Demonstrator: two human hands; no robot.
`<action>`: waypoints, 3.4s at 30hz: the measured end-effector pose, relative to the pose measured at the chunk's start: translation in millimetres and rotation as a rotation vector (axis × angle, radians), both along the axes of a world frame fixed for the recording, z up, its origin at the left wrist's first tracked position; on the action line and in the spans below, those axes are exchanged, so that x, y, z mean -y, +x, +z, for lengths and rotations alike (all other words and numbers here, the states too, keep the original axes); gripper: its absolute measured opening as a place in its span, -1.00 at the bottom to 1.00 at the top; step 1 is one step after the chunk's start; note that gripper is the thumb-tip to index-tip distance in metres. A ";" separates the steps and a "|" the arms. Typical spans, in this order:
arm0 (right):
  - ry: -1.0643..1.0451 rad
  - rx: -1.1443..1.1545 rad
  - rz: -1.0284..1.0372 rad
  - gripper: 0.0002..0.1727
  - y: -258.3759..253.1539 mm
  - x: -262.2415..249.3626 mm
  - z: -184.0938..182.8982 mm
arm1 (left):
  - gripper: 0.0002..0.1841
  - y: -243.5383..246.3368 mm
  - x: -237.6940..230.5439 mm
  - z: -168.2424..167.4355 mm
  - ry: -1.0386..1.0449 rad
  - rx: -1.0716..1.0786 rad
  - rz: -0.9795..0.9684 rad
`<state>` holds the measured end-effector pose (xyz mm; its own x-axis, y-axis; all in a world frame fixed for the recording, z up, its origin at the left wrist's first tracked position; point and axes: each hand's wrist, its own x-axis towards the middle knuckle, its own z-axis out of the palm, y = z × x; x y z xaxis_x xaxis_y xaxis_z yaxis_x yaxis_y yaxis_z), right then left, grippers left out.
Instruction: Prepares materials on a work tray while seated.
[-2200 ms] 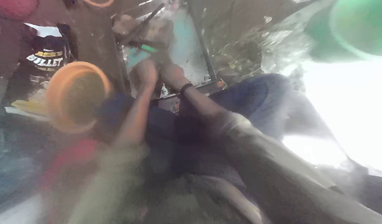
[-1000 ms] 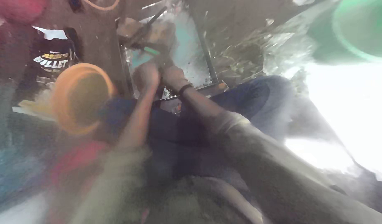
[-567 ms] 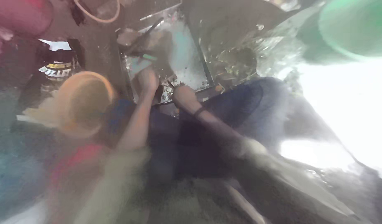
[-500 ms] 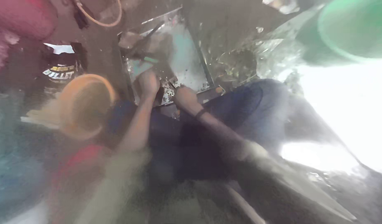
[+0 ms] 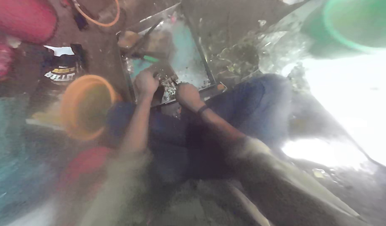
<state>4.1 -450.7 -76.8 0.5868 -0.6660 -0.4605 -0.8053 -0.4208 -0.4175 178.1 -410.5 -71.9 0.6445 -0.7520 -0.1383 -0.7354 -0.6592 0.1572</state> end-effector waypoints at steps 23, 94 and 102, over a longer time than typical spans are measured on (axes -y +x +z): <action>-0.035 0.004 0.085 -0.72 78.6 5.5 -2.4 | -0.70 -8.8 8.9 -10.1 0.104 0.034 0.037; -0.054 0.039 0.124 -0.64 83.4 10.3 -1.1 | -0.77 1.3 1.8 -16.6 0.029 0.034 -0.027; -0.037 -0.073 0.080 -0.70 62.2 -13.9 -0.1 | -0.75 1.3 5.2 -13.2 0.072 0.010 -0.027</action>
<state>66.3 -436.8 -76.9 0.6044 -0.6358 -0.4801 -0.7964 -0.4990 -0.3418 179.4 -415.7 -85.1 0.6260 -0.7572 -0.1864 -0.7541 -0.6487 0.1025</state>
